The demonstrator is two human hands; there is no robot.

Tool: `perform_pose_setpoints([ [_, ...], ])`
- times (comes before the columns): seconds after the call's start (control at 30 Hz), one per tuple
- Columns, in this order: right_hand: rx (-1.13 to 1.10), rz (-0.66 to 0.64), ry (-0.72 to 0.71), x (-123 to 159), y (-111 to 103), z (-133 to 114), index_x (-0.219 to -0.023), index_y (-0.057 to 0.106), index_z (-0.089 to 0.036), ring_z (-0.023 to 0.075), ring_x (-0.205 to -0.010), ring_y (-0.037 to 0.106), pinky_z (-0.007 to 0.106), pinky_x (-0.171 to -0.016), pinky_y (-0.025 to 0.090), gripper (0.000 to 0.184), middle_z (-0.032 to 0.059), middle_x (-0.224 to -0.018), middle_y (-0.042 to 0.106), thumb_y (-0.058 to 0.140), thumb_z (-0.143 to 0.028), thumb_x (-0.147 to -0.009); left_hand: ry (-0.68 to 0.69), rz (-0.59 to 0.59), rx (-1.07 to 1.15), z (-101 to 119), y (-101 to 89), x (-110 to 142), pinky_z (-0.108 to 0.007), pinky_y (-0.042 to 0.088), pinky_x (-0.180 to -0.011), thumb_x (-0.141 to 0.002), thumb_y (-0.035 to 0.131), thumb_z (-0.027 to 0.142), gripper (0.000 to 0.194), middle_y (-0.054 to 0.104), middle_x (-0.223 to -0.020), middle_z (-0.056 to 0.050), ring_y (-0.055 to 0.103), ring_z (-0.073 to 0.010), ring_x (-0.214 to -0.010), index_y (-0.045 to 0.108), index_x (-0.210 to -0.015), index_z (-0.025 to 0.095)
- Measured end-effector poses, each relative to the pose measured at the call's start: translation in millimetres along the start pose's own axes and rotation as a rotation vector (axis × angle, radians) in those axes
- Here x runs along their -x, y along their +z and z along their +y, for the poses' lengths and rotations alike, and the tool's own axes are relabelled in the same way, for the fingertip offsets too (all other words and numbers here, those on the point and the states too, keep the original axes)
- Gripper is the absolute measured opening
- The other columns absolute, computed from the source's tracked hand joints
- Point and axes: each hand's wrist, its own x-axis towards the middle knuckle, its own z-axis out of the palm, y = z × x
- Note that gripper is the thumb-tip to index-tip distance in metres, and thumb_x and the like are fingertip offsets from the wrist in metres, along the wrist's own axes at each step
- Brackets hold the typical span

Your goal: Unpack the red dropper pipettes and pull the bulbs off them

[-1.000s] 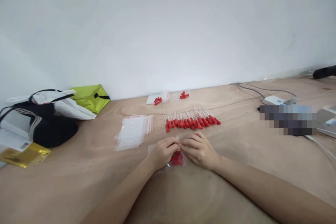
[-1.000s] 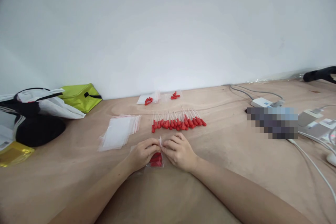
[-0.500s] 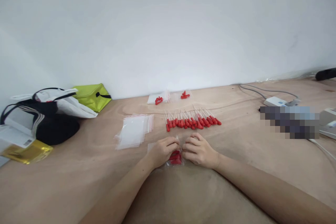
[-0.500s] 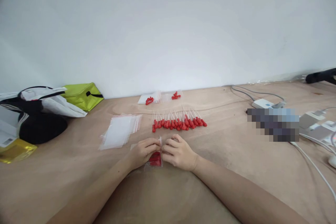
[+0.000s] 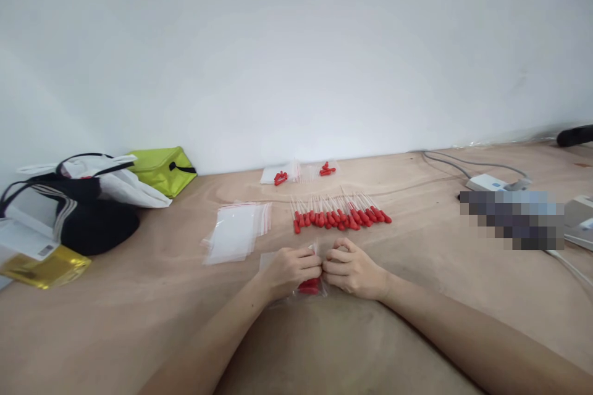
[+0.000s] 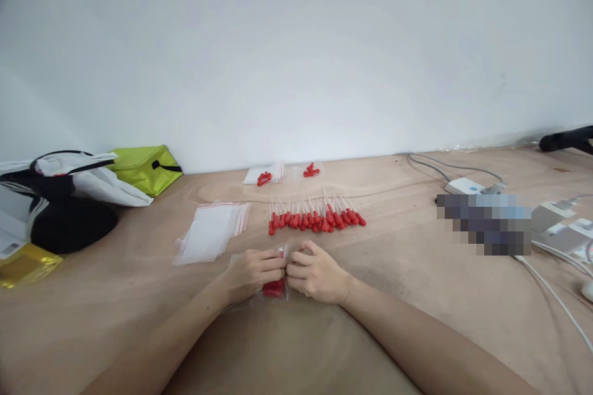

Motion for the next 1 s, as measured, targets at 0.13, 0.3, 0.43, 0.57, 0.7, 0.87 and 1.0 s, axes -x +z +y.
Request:
perform_pose_setpoints([
  [0.13, -0.026, -0.024, -0.002, 1.9, -1.1, 4.9, -0.069, 0.055, -0.021, 0.0120, -0.076, 0.045, 0.032, -0.076, 0.029, 0.030, -0.0012, -0.072, 0.058, 0.033, -0.015, -0.089, -0.066, -0.044, 0.077, -6.8, -9.4, 3.0, -0.021, 0.041, -0.056, -0.089, 0.032, 0.013, 0.026, 0.063, -0.078, 0.000, 0.056, -0.0119, -0.072, 0.053, -0.074, 0.016],
  [0.3, -0.168, -0.076, 0.125, 4.9, -7.2, 7.1, -0.072, 0.054, -0.018, 0.0146, -0.080, 0.045, 0.031, -0.070, 0.029, 0.021, 0.0015, -0.072, 0.061, 0.039, -0.018, -0.086, -0.139, -0.017, 0.152, -16.4, -28.6, 8.3, -0.024, 0.046, -0.073, -0.087, 0.031, 0.011, 0.025, 0.061, -0.103, -0.004, 0.058, -0.0129, -0.088, 0.054, -0.096, 0.017],
  [0.43, -0.402, -0.136, 0.343, 5.2, -17.3, 3.5, -0.085, 0.057, -0.018, 0.0155, -0.078, 0.047, 0.031, -0.070, 0.031, 0.015, 0.0029, -0.076, 0.061, 0.049, -0.030, -0.080, -0.329, 0.108, 0.286, -2.5, -27.9, 17.1, -0.027, 0.046, -0.081, -0.087, 0.035, 0.016, 0.023, 0.061, -0.101, -0.004, 0.057, -0.0138, -0.094, 0.054, -0.098, 0.020],
  [0.57, -0.659, -0.113, 0.611, 2.0, -18.9, 2.3, -0.092, 0.061, -0.022, 0.0140, -0.076, 0.050, 0.030, -0.073, 0.036, 0.019, 0.0020, -0.077, 0.062, 0.046, -0.022, -0.080, -0.616, 0.056, 0.394, 17.4, -22.6, 36.1, -0.041, 0.037, -0.096, -0.081, 0.050, 0.034, 0.037, 0.054, -0.117, -0.008, 0.041, -0.0230, -0.118, 0.046, -0.115, 0.021],
  [0.7, -0.809, -0.071, 0.856, -4.1, -10.6, 1.8, -0.086, 0.064, -0.020, 0.0139, -0.072, 0.053, 0.027, -0.068, 0.040, 0.016, 0.0017, -0.075, 0.064, 0.054, -0.025, -0.074, -0.781, -0.126, 0.486, 24.0, -24.5, 49.0, -0.044, 0.033, -0.099, -0.078, 0.051, 0.039, 0.055, 0.041, -0.132, -0.008, 0.037, -0.0245, -0.122, 0.033, -0.128, 0.023],
  [0.87, -0.845, -0.104, 0.953, -9.8, -6.2, -1.5, -0.083, 0.063, -0.019, 0.0119, -0.062, 0.053, 0.025, -0.063, 0.039, 0.018, -0.0017, -0.066, 0.063, 0.060, -0.032, -0.071, -0.824, -0.145, 0.576, 22.2, -23.6, 48.3, -0.044, 0.030, -0.101, -0.080, 0.050, 0.032, 0.054, 0.045, -0.129, -0.006, 0.039, -0.0228, -0.119, 0.030, -0.130, 0.025],
  [1.0, -0.710, -0.066, 0.888, -8.3, -5.6, -3.8, -0.080, 0.061, -0.020, 0.0135, -0.068, 0.052, 0.027, -0.065, 0.038, 0.016, -0.0014, -0.069, 0.062, 0.062, -0.032, -0.070, -0.820, -0.141, 0.584, 21.6, -19.9, 49.9, -0.048, 0.028, -0.101, -0.080, 0.051, 0.031, 0.054, 0.047, -0.128, -0.005, 0.037, -0.0245, -0.121, 0.030, -0.130, 0.026],
])
